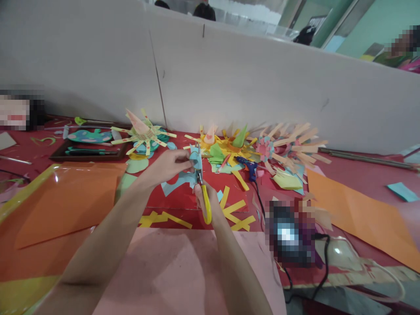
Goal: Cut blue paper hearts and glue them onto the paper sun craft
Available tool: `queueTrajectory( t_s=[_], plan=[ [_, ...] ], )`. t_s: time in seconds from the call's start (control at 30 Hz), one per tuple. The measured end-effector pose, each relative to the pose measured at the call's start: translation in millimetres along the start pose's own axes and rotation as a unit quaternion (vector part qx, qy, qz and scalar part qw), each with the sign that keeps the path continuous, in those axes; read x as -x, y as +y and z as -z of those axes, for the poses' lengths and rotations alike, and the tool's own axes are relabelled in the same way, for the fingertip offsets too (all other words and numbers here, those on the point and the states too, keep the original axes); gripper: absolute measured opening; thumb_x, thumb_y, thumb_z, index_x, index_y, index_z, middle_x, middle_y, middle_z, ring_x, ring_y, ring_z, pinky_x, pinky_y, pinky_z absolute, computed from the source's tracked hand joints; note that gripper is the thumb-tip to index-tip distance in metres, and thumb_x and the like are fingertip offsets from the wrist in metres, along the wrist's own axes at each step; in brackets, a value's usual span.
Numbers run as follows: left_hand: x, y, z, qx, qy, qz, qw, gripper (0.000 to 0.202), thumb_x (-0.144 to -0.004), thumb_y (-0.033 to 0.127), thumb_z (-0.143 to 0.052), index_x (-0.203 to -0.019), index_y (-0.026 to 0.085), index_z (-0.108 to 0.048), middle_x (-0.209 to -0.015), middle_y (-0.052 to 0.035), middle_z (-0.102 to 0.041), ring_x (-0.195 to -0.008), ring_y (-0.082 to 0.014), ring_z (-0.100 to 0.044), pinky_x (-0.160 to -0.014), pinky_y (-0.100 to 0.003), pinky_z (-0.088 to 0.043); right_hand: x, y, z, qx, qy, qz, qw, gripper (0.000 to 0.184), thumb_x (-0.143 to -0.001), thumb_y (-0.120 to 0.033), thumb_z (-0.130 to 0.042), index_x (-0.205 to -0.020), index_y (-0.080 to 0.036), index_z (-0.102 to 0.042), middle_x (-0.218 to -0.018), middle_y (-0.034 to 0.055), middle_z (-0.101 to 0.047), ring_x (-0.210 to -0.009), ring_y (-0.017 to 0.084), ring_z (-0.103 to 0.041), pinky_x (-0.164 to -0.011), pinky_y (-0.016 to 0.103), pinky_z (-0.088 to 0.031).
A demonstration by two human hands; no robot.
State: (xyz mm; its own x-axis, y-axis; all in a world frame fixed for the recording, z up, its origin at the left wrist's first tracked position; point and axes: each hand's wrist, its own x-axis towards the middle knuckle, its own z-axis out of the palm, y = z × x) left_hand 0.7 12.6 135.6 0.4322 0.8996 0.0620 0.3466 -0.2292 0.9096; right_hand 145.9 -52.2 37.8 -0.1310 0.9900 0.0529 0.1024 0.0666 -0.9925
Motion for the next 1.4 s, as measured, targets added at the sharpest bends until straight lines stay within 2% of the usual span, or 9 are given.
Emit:
queueTrajectory(
  t_s=[0.23,0.9,1.4],
  plan=[
    [-0.8,-0.8,-1.9,0.001,0.002,-0.010,1.000,0.016,-0.076,0.028,-0.053,-0.065,0.017,-0.053,-0.068,-0.0003,-0.066,-0.064,-0.0118,-0.061,-0.059,-0.022,-0.043,-0.1,-7.4,-2.6,0.019,0.024,-0.016,0.999,0.056,-0.078,-0.076,-0.033,-0.071,-0.021,-0.042,-0.041,-0.0073,-0.036,-0.035,0.008,-0.034,-0.037,0.022,-0.030],
    [-2.3,-2.7,-2.0,0.000,0.003,-0.006,1.000,0.016,-0.077,0.028,-0.053,-0.065,0.017,-0.053,-0.067,0.0001,-0.066,-0.064,-0.0115,-0.061,-0.060,-0.022,-0.044,0.2,-2.6,-0.7,0.013,0.030,-0.017,0.999,0.054,-0.080,-0.073,-0.036,-0.070,-0.020,-0.043,-0.041,-0.0068,-0.038,-0.033,0.007,-0.034,-0.036,0.022,-0.026],
    [0.7,1.2,3.2,0.003,0.031,0.004,1.000,0.016,-0.078,0.029,-0.054,-0.066,0.017,-0.054,-0.067,-0.0009,-0.064,-0.066,-0.0125,-0.062,-0.059,-0.022,-0.045,1.6,-5.4,-0.6,-0.003,0.032,-0.028,0.999,0.052,-0.080,-0.071,-0.038,-0.070,-0.020,-0.043,-0.044,-0.0071,-0.036,-0.035,0.007,-0.034,-0.036,0.021,-0.026]
  ],
)
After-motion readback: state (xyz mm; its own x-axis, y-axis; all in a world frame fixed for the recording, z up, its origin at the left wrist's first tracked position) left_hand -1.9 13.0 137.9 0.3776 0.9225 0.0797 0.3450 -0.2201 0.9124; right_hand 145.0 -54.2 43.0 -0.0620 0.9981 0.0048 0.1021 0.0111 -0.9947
